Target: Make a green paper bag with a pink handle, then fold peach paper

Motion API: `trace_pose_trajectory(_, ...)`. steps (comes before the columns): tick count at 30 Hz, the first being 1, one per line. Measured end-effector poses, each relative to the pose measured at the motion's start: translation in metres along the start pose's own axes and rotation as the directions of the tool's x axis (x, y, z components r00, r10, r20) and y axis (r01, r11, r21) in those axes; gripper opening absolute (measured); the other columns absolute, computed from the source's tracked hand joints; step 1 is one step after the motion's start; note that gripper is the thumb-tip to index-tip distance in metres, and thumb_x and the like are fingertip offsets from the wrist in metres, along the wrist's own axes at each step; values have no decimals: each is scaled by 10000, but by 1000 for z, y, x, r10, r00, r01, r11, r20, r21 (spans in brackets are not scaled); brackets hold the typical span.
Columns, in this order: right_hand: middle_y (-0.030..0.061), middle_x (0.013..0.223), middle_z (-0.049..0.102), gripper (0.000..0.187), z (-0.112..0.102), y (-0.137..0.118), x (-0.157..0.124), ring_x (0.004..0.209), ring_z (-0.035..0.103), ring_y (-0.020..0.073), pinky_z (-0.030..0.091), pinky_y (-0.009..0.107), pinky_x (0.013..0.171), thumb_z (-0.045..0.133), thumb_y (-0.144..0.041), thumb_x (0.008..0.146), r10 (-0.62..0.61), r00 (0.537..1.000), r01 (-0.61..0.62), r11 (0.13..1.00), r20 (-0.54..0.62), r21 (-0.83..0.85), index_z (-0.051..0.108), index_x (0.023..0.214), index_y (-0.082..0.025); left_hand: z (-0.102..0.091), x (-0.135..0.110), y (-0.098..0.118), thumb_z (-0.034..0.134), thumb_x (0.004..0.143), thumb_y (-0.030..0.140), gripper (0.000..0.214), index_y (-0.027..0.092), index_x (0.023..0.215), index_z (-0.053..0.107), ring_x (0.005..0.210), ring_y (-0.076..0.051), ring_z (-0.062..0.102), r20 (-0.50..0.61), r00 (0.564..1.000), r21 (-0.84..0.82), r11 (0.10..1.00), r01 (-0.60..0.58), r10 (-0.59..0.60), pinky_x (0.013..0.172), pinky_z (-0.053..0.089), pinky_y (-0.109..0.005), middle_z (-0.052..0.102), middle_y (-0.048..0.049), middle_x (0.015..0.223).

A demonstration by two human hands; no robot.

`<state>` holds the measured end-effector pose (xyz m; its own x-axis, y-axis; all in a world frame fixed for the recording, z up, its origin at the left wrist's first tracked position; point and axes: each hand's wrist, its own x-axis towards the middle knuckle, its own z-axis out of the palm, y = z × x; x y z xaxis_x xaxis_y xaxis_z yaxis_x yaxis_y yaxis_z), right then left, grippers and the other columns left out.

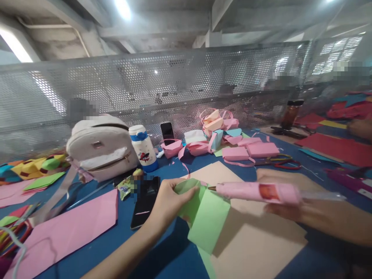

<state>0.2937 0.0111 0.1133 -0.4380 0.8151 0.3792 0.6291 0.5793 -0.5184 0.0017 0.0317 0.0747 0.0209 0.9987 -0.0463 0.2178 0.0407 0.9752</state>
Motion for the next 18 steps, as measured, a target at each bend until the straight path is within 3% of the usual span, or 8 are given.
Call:
trace_pose_trajectory(3,26,753,672,454,3,-17,15,623,605,225,532,351,561,473,-642,936,-104,982,79,985,157,154,636,753,-260,-1,1,1,777,696,352,254,116,791,782,426,-163,606,9,1000,11,1000,0,0,317,506,-240,653,-16,572)
trace_pose_trajectory(9,24,854,675,349,7,-20,30,725,611,204,481,303,631,494,-527,982,-162,965,141,983,207,114,636,870,-229,-2,1,1,756,714,298,170,129,737,754,414,-141,573,31,999,39,999,-23,22,308,490,-225,598,17,539)
trace_pose_trajectory(14,3,770,579,325,5,-22,31,649,532,155,384,268,573,517,-455,994,-149,945,135,989,290,67,524,783,-207,-3,1,0,738,733,294,160,134,719,739,422,-136,567,40,999,52,998,-35,33,318,500,-227,590,19,540)
trace_pose_trajectory(18,14,751,549,358,3,-22,31,657,511,164,350,273,576,480,-463,1004,-143,956,146,989,258,7,497,758,-203,-3,0,1,726,737,300,170,132,720,728,419,-135,561,37,999,57,998,-31,29,315,504,-232,588,19,539)
